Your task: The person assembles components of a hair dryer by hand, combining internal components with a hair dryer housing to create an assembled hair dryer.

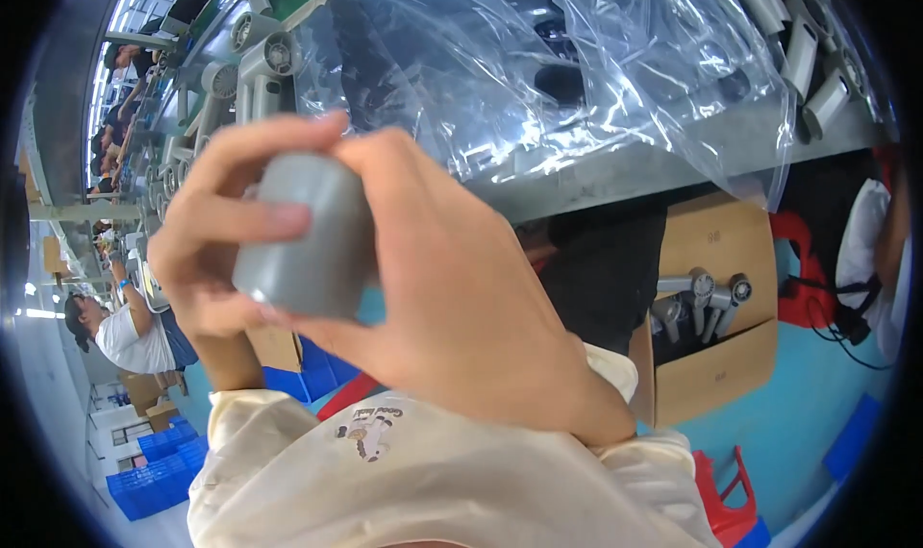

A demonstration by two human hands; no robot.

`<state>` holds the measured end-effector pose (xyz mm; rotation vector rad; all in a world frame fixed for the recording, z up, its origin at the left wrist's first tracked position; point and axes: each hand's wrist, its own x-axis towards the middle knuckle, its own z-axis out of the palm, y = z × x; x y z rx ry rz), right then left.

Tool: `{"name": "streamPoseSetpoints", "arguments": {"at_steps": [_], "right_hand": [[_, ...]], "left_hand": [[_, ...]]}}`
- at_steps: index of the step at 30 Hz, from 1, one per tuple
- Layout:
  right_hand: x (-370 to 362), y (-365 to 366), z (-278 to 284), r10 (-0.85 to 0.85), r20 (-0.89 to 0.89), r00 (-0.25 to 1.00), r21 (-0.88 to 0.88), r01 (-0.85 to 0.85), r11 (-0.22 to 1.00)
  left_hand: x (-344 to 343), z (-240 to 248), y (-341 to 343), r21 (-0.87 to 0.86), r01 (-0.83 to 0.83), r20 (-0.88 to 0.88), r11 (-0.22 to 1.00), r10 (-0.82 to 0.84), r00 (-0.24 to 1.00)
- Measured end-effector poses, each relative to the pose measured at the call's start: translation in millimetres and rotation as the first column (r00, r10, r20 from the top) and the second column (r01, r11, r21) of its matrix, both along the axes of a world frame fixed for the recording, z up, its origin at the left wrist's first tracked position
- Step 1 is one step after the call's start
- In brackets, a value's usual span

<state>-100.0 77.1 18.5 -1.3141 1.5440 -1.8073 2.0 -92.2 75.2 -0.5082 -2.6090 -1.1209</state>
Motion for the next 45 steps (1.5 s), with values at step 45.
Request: {"name": "streamPoseSetpoints", "arguments": {"at_steps": [45], "right_hand": [[1,-26,-23,-0.110,0.094,0.989,-0.475,0.142,0.868]], "left_hand": [[-59,-77,101,0.977,-0.092,-0.101,0.191,0.801,0.590]]}}
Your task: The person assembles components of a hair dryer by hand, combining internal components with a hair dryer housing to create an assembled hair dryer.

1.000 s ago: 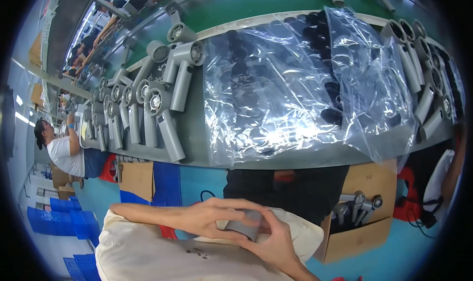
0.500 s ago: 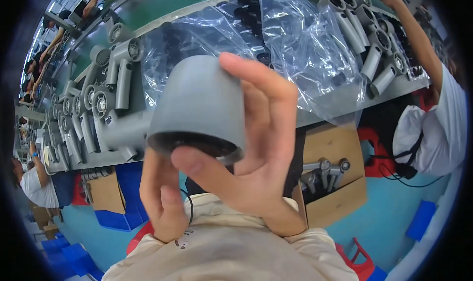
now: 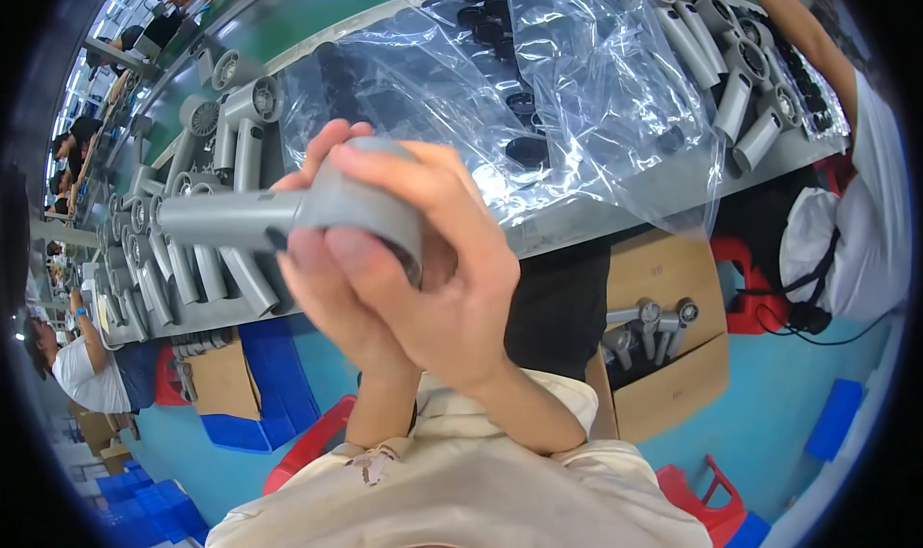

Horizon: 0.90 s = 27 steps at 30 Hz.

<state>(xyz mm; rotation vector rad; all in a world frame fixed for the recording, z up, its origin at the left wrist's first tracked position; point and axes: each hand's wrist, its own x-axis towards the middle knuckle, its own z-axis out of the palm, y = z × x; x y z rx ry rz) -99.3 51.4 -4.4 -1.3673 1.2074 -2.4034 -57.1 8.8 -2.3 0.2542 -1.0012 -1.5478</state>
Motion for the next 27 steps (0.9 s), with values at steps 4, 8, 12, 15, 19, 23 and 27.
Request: {"name": "streamPoseSetpoints", "arguments": {"at_steps": [4,8,12,15,19,23,27], "right_hand": [[-4,-4,3,-0.041,-0.074,0.996,0.100,0.048,0.994],[-8,2,4,-0.009,-0.130,0.991,0.047,0.016,0.999],[-6,10,6,-0.044,0.098,0.994,0.011,0.043,0.999],[-12,9,4,-0.026,0.153,0.988,-0.075,0.037,0.996],[-9,3,6,0.047,0.086,0.995,-0.105,-0.038,0.994],[-4,2,1,0.076,0.000,0.997,-0.042,-0.076,0.996],[-13,-2,1,0.019,-0.298,0.955,0.100,0.011,0.995]], "left_hand": [[7,15,5,0.098,0.073,0.062,0.993,-0.079,0.995],[17,28,4,0.159,0.153,0.076,0.975,-0.166,0.983],[69,25,-7,0.197,0.350,0.416,0.916,-0.402,0.816],[77,28,-14,-0.161,0.196,0.463,0.967,-0.102,0.880],[80,33,-20,-0.770,-0.138,0.235,0.622,0.479,0.846],[41,9,-30,-0.601,0.188,0.362,0.776,0.054,0.931],[31,10,-14,-0.142,0.015,0.107,0.990,0.000,0.994]]}}
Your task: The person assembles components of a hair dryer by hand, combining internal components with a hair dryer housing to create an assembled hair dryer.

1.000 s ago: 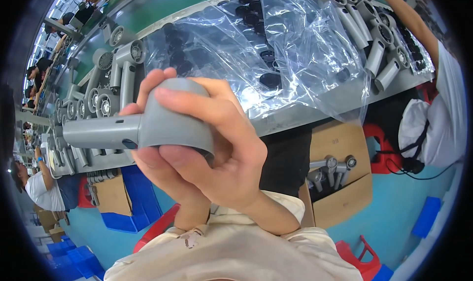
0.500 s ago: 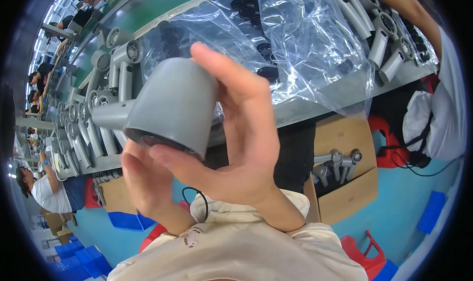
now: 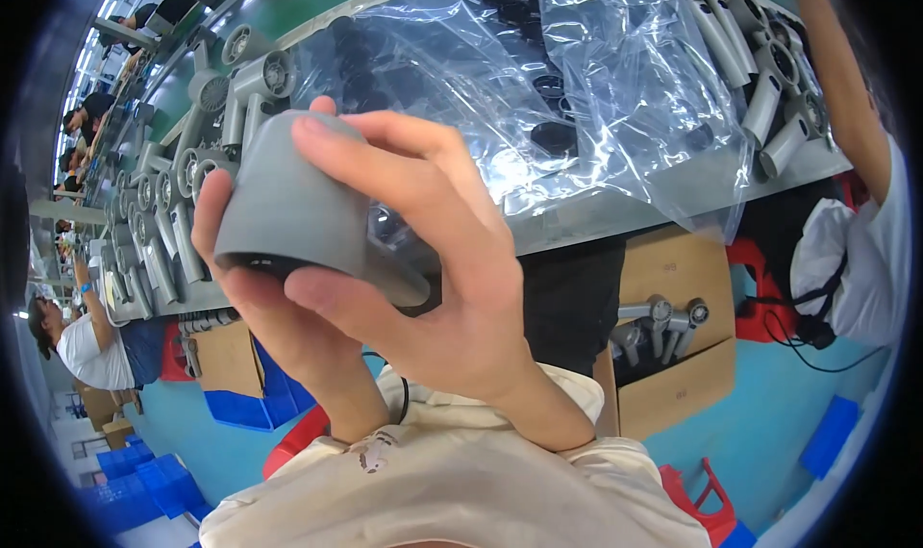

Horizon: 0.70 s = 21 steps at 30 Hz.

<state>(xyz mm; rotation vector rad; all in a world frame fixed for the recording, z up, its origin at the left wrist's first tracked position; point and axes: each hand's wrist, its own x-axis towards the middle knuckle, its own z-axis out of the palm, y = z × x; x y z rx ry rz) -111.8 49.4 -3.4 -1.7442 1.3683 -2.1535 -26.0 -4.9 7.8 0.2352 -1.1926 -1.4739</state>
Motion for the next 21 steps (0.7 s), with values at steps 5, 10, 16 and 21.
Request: {"name": "streamPoseSetpoints", "arguments": {"at_steps": [5,10,16,21], "right_hand": [[25,-5,1,-0.017,0.383,0.924,0.050,-0.002,0.999],[20,-1,1,-0.192,0.175,0.966,0.144,0.168,0.975],[27,1,7,-0.222,0.109,0.969,0.207,0.197,0.958],[24,1,4,-0.098,0.270,0.958,0.120,0.068,0.990]], "left_hand": [[1,-10,1,0.101,0.115,-0.156,0.988,-0.099,0.983],[6,-5,-2,0.081,0.094,-0.024,0.992,-0.093,0.995],[5,-11,-20,-0.060,0.137,-0.011,0.989,-0.138,0.990],[9,-14,-33,-0.041,0.197,-0.003,0.979,-0.198,0.980]]}}
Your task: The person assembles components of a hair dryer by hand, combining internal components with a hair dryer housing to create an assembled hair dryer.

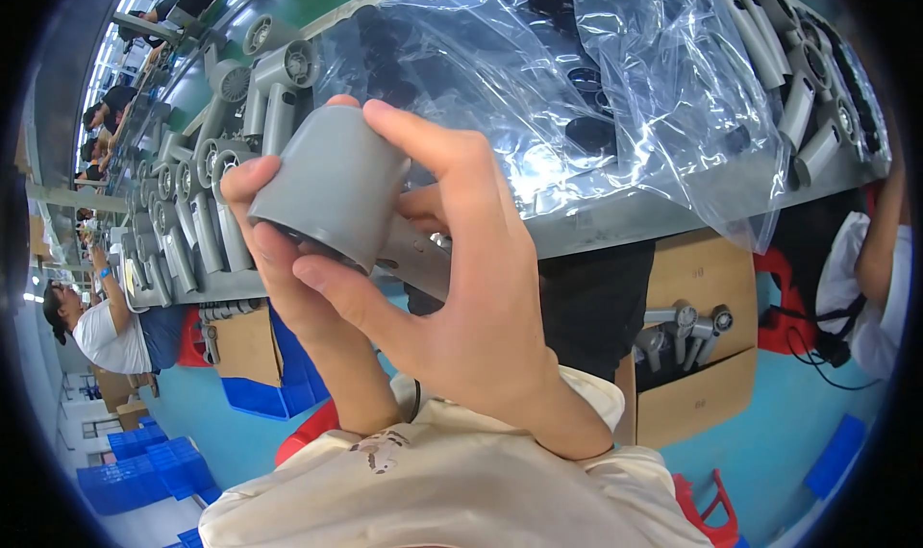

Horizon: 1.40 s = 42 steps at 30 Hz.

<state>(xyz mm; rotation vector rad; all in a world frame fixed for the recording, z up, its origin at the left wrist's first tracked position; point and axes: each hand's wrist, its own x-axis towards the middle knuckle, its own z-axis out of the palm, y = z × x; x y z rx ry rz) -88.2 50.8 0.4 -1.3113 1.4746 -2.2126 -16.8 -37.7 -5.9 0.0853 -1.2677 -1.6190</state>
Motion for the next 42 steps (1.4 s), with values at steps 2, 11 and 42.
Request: {"name": "streamPoseSetpoints", "arguments": {"at_steps": [2,11,42], "right_hand": [[-4,7,5,0.100,0.136,0.986,0.122,-0.117,0.986],[-5,40,18,0.302,0.137,0.944,0.444,-0.331,0.833],[46,81,-60,0.420,0.344,0.840,0.414,-0.537,0.735]], "left_hand": [[5,-5,-23,-0.254,0.254,-0.003,0.933,-0.264,0.965],[36,60,-35,-0.427,0.636,0.678,0.643,-0.238,0.696],[106,-7,38,-0.393,0.458,0.725,0.797,-0.038,0.688]]}}
